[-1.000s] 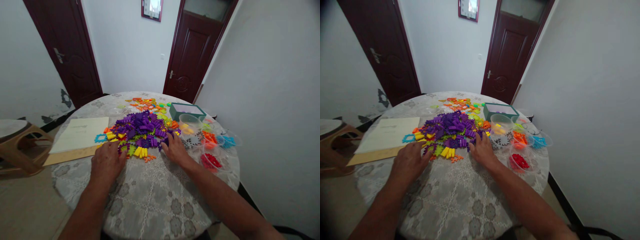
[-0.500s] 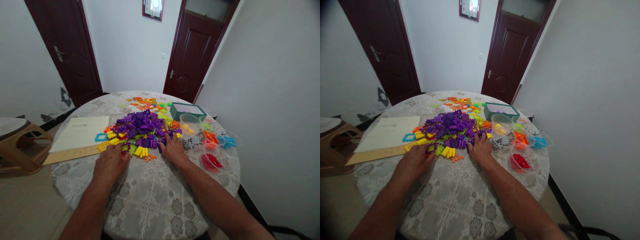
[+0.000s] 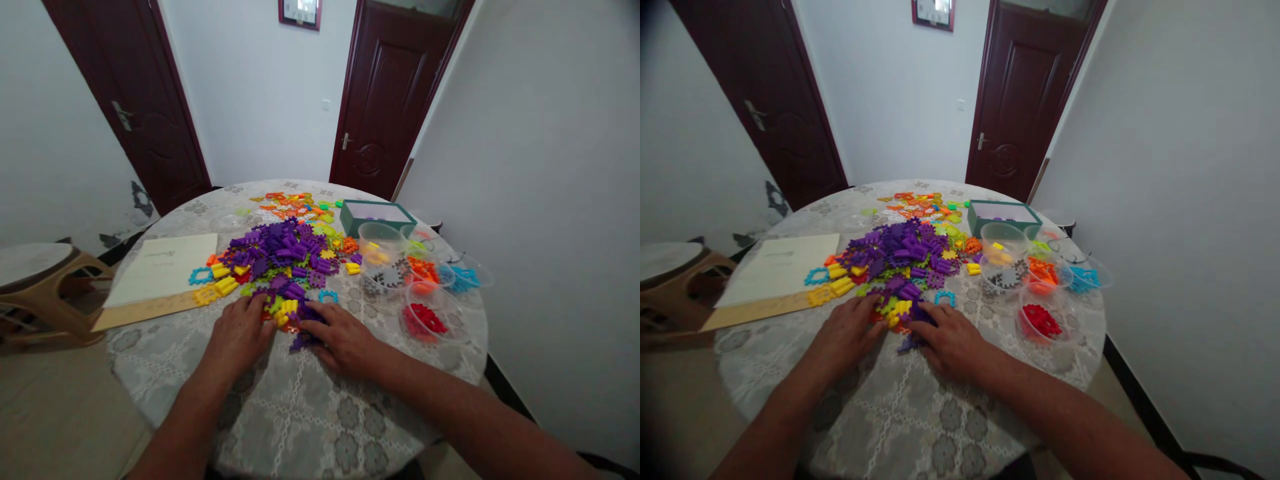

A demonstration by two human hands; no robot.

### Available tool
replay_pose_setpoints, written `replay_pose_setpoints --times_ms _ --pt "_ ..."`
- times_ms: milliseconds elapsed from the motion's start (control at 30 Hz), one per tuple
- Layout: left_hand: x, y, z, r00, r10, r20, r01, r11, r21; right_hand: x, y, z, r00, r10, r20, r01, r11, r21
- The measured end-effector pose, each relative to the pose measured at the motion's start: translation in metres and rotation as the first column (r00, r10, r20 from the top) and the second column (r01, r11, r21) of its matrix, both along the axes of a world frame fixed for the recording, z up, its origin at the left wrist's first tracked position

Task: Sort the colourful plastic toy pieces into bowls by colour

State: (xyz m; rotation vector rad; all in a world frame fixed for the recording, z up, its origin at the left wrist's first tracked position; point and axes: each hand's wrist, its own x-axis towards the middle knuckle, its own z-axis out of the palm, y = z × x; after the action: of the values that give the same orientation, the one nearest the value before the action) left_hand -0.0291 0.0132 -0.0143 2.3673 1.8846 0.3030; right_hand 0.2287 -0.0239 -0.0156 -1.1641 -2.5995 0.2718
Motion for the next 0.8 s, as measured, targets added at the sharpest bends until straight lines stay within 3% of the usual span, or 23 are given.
replay_pose_setpoints --times_ms 100,200,433,633,800 --pt "0.011 -0.007 0.003 0.999 -0.041 0.031 0.042 0.999 -0.022 0.018 -0.01 0.005 1.0 0.021 -0.015 -0.022 0.998 -0.053" --pt "0.019 -0.011 0.009 0.997 -0.064 0.047 0.067 0.996 -0.065 0.033 -0.019 0.004 0.998 -0.056 -0.041 0.053 0.996 -0.071" --pt "0.027 -0.014 0.024 0.995 -0.097 -0.003 0.095 0.977 -0.191 0.047 -0.02 -0.025 0.943 -0.292 -0.16 0.285 0.956 -0.068" --pt "0.04 -0.016 0.03 0.986 -0.149 0.074 0.163 0.956 -0.244 0.052 -0.011 -0.04 0.885 -0.349 -0.308 0.353 0.934 -0.044" --pt "0.049 -0.015 0.032 0.962 -0.202 0.183 0.243 0.94 -0.238 0.055 -0.011 -0.042 0.873 -0.316 -0.371 0.318 0.946 -0.059"
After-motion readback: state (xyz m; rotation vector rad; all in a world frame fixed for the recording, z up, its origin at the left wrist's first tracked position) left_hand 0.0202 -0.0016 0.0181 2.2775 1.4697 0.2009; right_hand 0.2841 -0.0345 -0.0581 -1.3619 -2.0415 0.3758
